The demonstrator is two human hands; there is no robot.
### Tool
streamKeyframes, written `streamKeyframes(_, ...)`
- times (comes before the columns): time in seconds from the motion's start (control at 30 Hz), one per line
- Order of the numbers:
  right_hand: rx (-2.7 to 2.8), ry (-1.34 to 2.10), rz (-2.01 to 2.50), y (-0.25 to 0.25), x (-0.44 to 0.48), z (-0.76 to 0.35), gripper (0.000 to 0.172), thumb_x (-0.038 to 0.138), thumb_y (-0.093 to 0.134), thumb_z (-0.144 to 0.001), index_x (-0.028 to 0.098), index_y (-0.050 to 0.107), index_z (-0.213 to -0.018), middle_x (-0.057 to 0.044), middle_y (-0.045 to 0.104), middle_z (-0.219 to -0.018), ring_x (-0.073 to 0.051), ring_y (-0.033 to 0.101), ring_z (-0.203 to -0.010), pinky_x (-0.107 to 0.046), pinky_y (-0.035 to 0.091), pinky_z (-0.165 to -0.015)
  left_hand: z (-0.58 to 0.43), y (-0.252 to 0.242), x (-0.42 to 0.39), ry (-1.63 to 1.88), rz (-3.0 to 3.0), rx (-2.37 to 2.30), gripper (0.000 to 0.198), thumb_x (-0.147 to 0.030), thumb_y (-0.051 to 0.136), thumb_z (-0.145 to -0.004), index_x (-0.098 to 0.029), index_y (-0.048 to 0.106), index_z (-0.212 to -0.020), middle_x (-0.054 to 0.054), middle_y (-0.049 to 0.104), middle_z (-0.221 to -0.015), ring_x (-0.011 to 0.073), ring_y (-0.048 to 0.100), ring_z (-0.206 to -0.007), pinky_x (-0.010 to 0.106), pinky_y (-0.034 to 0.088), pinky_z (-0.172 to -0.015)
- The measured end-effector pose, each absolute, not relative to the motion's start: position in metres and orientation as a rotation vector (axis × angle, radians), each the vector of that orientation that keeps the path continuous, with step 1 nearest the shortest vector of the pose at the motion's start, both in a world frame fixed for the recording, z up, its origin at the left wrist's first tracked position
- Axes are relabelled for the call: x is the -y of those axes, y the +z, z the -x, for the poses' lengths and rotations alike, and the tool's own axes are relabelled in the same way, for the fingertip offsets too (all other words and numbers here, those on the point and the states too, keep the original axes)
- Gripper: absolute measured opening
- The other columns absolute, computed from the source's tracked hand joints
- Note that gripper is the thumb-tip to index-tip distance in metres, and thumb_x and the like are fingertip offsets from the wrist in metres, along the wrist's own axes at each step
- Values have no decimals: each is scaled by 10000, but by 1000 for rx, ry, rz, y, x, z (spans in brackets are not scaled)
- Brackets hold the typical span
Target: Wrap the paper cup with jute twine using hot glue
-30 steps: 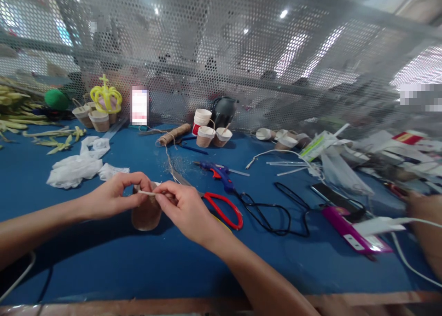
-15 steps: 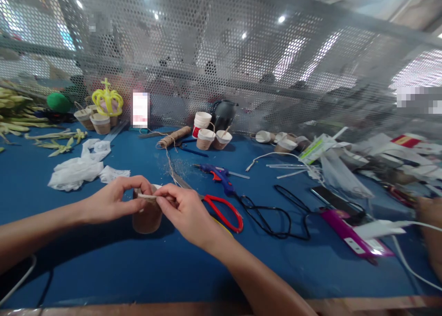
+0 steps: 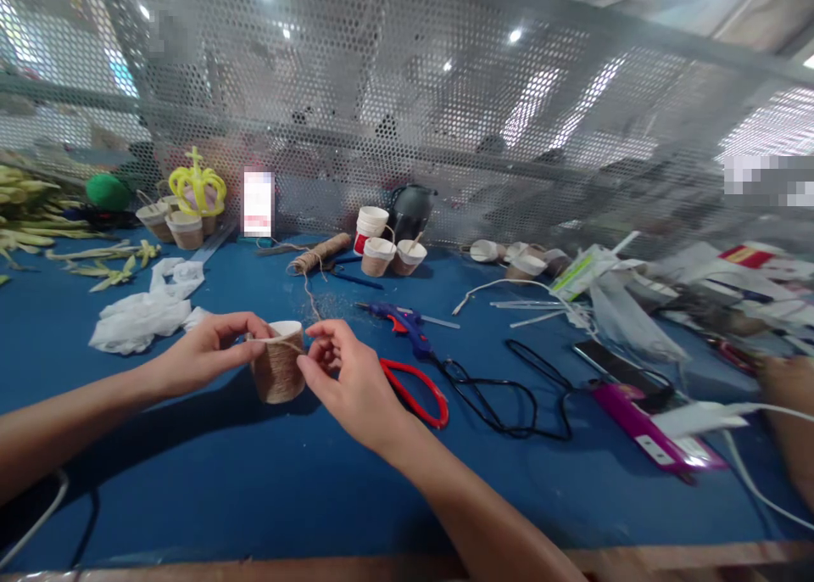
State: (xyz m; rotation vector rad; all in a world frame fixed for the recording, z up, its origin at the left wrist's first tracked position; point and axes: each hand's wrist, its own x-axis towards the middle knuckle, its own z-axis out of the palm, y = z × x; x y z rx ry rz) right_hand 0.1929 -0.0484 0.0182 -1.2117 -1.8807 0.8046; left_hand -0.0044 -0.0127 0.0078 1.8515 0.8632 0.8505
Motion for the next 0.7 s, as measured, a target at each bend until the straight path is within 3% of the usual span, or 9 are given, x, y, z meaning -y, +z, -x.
streamKeyframes(0.1,1977,698,1262,17,47,-194,50,229,505,-788,180,510,-793,-24,558,-780,-127,545,-710,-261,460,-663,7,-1,6,838,-1856,-846,186,-289,476,-796,-117,539,-761,49,598,-770,150,529,-742,283,420,-722)
streamKeyframes(0.23,2020,447,1332,17,34,-207,118,255,500,-793,175,556,-728,-32,592,-773,-140,555,-716,-269,447,-671,9,-4,5,836,-1916,-840,174,-278,461,-811,-124,539,-788,68,608,-853,170,543,-825,306,415,-781)
streamKeyframes(0.33,1807,189,1700,21,14,-233,157,317,502,-791,181,577,-773,-35,624,-772,-157,579,-711,-281,449,-670,10,0,9,845,-1990,-831,131,-246,465,-807,-132,528,-794,72,595,-878,174,540,-861,311,411,-800)
streamKeyframes(0.43,1669,80,1934,21,-8,-266,138,271,517,-775,152,580,-745,-117,619,-828,-252,573,-826,-379,421,-725,11,5,12,843,-2076,-782,90,-210,471,-801,-142,524,-781,68,584,-893,169,535,-880,303,414,-803)
streamKeyframes(0.53,1668,214,2107,11,-26,-291,161,230,655,-666,167,553,-559,-89,606,-648,-268,591,-736,-379,438,-674,12,9,13,807,-2154,-712,81,-181,479,-793,-145,534,-746,58,586,-859,161,542,-863,293,423,-791)
streamKeyframes(0.6,1662,328,2166,3,-33,-299,120,244,651,-701,146,594,-659,-74,620,-743,-221,591,-756,-355,458,-689,12,10,13,804,-2193,-684,76,-166,487,-784,-142,535,-730,56,588,-842,159,546,-854,288,427,-782)
streamKeyframes(0.7,1600,478,2174,-6,-38,-301,217,285,495,-847,163,555,-1016,-62,566,-1040,-162,565,-861,-352,474,-736,11,12,15,809,-2230,-690,70,-149,488,-771,-135,531,-717,62,592,-837,157,550,-834,283,428,-767)
